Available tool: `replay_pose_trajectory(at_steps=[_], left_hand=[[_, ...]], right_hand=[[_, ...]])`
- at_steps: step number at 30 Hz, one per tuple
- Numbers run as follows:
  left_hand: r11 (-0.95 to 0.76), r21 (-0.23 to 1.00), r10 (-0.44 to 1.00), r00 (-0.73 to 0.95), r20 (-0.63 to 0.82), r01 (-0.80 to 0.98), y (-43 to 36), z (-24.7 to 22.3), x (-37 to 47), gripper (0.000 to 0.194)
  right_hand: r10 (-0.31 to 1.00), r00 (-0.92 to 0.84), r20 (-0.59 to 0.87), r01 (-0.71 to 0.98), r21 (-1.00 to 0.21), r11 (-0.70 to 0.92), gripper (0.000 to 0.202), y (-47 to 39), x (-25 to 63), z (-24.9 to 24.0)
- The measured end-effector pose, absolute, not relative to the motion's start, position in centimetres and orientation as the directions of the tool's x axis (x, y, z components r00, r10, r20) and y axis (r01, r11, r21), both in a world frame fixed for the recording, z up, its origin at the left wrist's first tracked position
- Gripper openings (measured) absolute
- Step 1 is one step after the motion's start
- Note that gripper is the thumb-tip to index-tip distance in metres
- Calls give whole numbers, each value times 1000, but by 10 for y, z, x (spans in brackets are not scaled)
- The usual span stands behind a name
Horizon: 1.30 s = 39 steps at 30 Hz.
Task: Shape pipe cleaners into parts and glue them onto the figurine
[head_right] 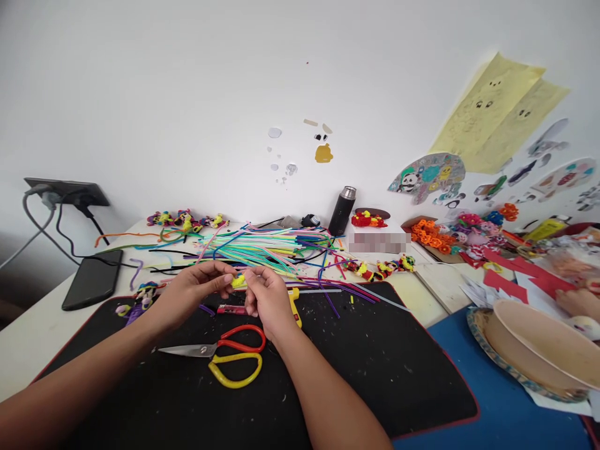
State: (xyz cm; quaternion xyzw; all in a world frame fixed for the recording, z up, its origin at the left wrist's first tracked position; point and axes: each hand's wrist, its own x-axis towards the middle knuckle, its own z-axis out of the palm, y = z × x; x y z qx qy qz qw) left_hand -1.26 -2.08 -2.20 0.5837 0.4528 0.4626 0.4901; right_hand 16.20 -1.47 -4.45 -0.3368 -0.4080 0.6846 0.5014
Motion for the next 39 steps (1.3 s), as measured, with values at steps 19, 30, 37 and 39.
replay_pose_trajectory(at_steps=[19,30,37,39], left_hand=[[-111,744,976,214,-44,659,-49,-53,-59,19],[-253,611,960,274,60,750,-53,-69,-62,21],[-337,582,933,345,100,740,-52,-73,-63,23],[-338,575,936,329,124,745,-49,-66,-62,24]], right_hand=[[971,-236,-36,-450,-882,-142,42,-12,168,-39],[969,-245,-40,-432,-890,-146,41,-10,168,-43],[965,-259,-41,-419,-896,-151,40,-11,168,-43],[965,-259,-37,-417,-897,-146,40,-11,168,-42]])
